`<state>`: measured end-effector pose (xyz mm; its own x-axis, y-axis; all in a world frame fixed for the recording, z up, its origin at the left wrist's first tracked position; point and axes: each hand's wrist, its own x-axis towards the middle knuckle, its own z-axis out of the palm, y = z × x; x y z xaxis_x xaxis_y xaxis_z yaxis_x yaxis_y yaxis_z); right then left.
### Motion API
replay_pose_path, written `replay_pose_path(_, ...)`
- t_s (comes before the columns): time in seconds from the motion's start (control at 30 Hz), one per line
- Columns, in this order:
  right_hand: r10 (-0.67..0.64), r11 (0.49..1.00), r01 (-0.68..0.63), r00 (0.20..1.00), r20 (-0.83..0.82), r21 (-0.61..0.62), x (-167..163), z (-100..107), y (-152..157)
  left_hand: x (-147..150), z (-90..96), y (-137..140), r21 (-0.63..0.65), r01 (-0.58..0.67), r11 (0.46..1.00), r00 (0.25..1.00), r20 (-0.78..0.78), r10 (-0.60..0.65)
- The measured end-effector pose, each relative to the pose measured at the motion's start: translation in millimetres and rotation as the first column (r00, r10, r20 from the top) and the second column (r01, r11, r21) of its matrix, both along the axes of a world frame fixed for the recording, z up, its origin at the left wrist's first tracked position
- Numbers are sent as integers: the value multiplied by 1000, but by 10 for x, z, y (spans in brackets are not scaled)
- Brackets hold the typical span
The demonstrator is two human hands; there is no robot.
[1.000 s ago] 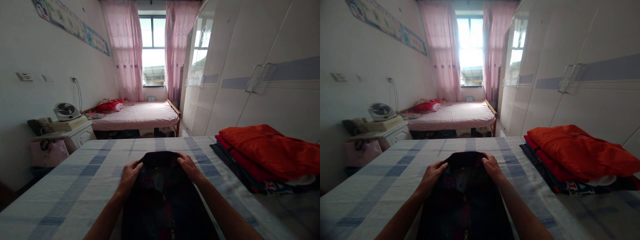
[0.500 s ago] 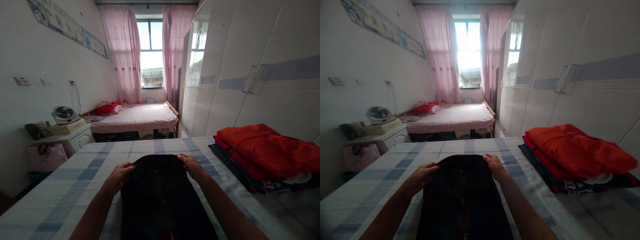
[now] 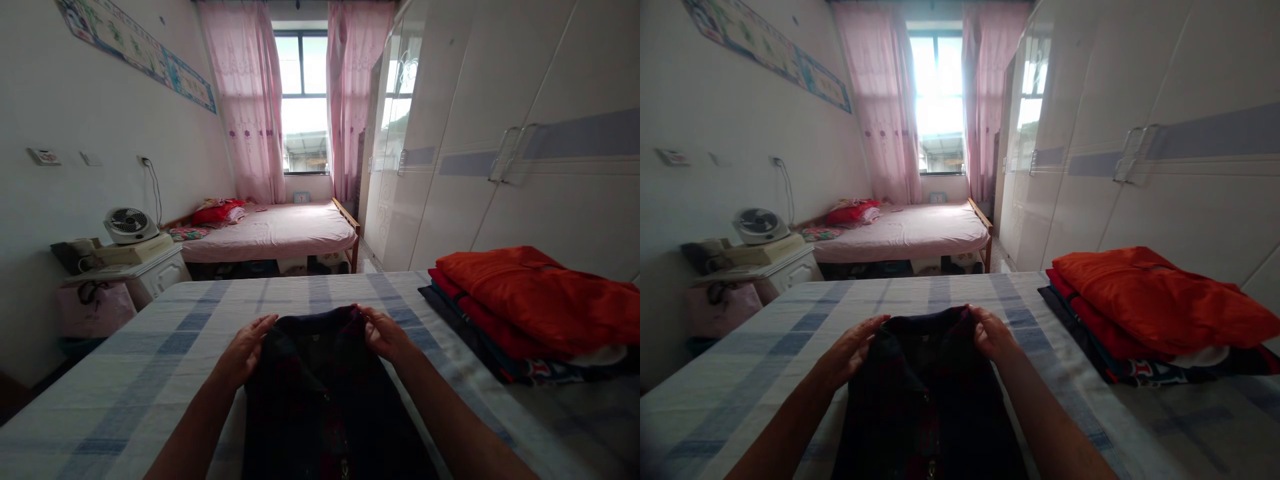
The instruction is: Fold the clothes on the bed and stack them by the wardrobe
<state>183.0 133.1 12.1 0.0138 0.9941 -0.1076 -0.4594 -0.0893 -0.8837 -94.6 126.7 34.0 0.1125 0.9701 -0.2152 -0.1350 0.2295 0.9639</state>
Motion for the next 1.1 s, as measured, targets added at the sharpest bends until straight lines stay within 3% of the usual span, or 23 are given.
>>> replay_pose_path(0.17,-62,998,63,985,161,-2,-40,44,-28,52,-42,-24,194,26,981,934,-355,46)
replay_pose_path(0.33,-262,964,221,880,396,147,-106,77,-67,133,-65,-13,456,-103,884,729,-570,379)
replay_pose_path(0.4,-361,922,205,756,545,327,-167,117,-121,208,-18,-65,589,-53,806,648,-594,477)
replay_pose_path(0.5,-487,822,-93,396,778,562,-270,119,-213,349,10,-164,689,317,652,505,-705,499)
replay_pose_path(0.57,-477,814,-276,184,859,511,-319,34,-249,423,-65,-195,593,521,614,387,-805,449)
replay_pose_path(0.67,-317,887,-345,26,948,306,-345,-165,-243,456,-289,-166,462,567,682,322,-886,333)
replay_pose_path(0.77,-214,919,-326,60,975,221,-324,-256,-208,427,-439,-106,442,551,707,345,-893,290)
replay_pose_path(0.83,-220,933,-249,178,959,260,-280,-208,-207,395,-426,-90,460,521,719,374,-880,292)
replay_pose_path(0.93,-246,965,5,374,894,263,-152,-67,-284,294,-297,-120,503,437,746,429,-845,319)
replay_pose_path(1.0,-219,976,117,441,870,186,-34,-4,-396,165,-215,-177,524,377,763,468,-819,332)
replay_pose_path(1.1,-104,990,136,523,846,37,126,4,-613,-85,-196,-321,527,313,790,518,-792,323)
